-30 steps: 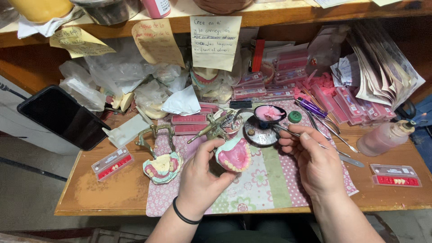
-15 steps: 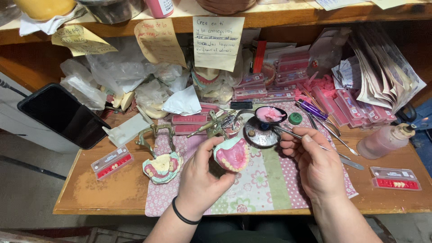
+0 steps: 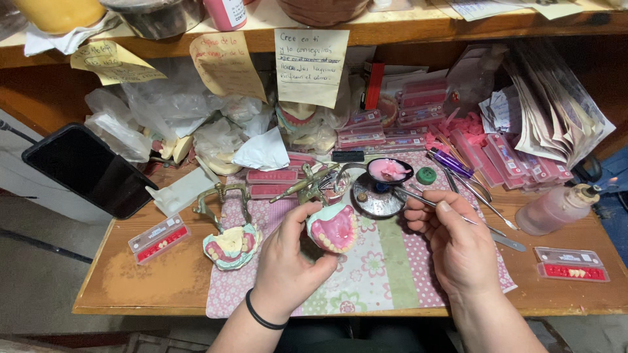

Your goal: The person assembles a dental model by fitting upper and lower denture halves together. They then use a brush to apply a pink substance to the inner surface of the denture, repeatedly dipping the brush into a heated container. The person also uses a spray bottle to apply liquid to the denture surface.

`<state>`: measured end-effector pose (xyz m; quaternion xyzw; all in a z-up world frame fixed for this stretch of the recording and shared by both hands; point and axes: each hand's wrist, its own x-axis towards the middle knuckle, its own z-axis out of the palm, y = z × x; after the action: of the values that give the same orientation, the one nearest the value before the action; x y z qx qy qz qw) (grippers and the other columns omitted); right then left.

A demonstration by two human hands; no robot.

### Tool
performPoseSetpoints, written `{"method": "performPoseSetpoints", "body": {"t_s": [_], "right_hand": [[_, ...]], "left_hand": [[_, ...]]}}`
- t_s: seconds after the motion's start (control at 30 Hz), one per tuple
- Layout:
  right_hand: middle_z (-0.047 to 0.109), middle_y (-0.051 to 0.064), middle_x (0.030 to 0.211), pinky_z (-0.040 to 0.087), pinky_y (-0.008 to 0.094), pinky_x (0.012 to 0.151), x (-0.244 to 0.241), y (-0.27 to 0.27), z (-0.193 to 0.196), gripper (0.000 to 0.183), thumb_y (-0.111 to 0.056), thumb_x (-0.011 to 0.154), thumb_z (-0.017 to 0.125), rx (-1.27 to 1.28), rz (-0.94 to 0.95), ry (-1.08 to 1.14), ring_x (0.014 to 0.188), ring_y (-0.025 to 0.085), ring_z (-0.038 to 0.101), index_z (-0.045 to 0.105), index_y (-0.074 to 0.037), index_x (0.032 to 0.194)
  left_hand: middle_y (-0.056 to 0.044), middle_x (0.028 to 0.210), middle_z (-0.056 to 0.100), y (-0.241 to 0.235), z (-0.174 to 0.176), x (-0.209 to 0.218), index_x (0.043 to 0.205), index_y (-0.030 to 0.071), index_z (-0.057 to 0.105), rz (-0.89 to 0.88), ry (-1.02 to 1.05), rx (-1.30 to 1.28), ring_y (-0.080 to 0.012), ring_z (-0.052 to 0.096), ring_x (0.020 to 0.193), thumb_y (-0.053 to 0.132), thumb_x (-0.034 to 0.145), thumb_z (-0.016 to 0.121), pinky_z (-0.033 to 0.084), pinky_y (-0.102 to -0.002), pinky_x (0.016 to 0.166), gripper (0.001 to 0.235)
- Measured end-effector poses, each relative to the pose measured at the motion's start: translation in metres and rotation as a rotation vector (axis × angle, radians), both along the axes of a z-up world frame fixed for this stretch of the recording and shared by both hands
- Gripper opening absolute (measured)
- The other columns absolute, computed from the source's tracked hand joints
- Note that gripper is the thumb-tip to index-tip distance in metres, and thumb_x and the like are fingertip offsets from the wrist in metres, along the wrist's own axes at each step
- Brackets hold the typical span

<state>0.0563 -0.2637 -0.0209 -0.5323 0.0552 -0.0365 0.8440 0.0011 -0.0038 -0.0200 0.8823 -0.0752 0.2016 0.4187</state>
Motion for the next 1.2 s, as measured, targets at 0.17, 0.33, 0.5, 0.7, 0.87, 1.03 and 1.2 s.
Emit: {"method": "performPoseSetpoints", "body": {"t_s": [0.17,0.33,0.5,0.7,0.87,1.03,1.2], "right_hand": [[0.071,0.031,0.108,0.056,0.038,0.08,-0.0015,-0.0003,0.0024,0.025,-0.013,0.103,0.052,0.016,-0.01,0.013,0.09,0.033,0.069,0.061,0.005,0.119],[0.071,0.032,0.107,0.056,0.039,0.081,-0.0025,-0.0009,0.002,0.026,-0.013,0.103,0.053,0.03,-0.009,0.008,0.09,0.034,0.069,0.061,0.006,0.119],[0.071,0.033,0.108,0.056,0.039,0.082,-0.0026,-0.0009,0.0041,0.027,-0.013,0.104,0.051,0.046,-0.009,0.017,0.09,0.034,0.068,0.061,0.007,0.119],[0.071,0.034,0.109,0.056,0.041,0.082,-0.0037,0.0002,0.0073,0.027,-0.013,0.104,0.051,0.04,-0.026,0.027,0.09,0.036,0.068,0.06,0.008,0.119],[0.071,0.034,0.108,0.057,0.041,0.083,-0.0031,-0.0004,0.0047,0.027,-0.013,0.103,0.052,0.047,-0.019,0.011,0.09,0.036,0.068,0.06,0.008,0.119],[0.071,0.033,0.108,0.057,0.04,0.083,-0.0039,0.0004,0.0049,0.028,-0.014,0.103,0.053,0.045,-0.021,0.012,0.09,0.035,0.069,0.06,0.007,0.12],[0.071,0.032,0.109,0.057,0.039,0.083,-0.0034,0.0009,0.0038,0.032,-0.015,0.103,0.053,0.025,0.0,-0.014,0.091,0.035,0.069,0.06,0.008,0.123]], "left_hand": [[-0.004,0.13,0.073,-0.0012,0.0007,-0.0001,0.135,0.015,0.056,0.011,-0.012,0.011,-0.025,0.074,0.104,0.024,0.062,0.082,0.056,-0.036,0.089,0.078],[-0.005,0.131,0.073,-0.0024,0.0019,-0.0002,0.135,0.013,0.056,0.006,-0.029,0.008,-0.0255,0.074,0.111,0.02,0.062,0.077,0.056,-0.035,0.093,0.076],[-0.002,0.125,0.073,-0.0038,0.0046,0.0001,0.133,0.016,0.056,0.01,-0.009,0.018,-0.0231,0.074,0.097,0.023,0.062,0.082,0.057,-0.036,0.084,0.076],[-0.002,0.127,0.074,-0.0056,0.0072,-0.0006,0.133,0.015,0.058,0.01,-0.018,0.002,-0.0215,0.076,0.104,0.023,0.064,0.083,0.058,-0.034,0.088,0.074],[-0.003,0.127,0.073,-0.0054,0.0078,-0.0007,0.133,0.015,0.057,0.005,-0.02,0.005,-0.0227,0.075,0.105,0.022,0.064,0.082,0.058,-0.035,0.089,0.074],[-0.003,0.126,0.074,-0.0053,0.0072,-0.001,0.132,0.014,0.057,0.001,-0.035,-0.018,-0.0228,0.076,0.105,0.021,0.064,0.082,0.058,-0.034,0.089,0.072],[-0.006,0.131,0.071,-0.0025,0.0014,-0.0018,0.135,0.01,0.055,-0.047,-0.091,-0.033,-0.0235,0.074,0.112,0.018,0.064,0.082,0.056,-0.033,0.096,0.077]]}}
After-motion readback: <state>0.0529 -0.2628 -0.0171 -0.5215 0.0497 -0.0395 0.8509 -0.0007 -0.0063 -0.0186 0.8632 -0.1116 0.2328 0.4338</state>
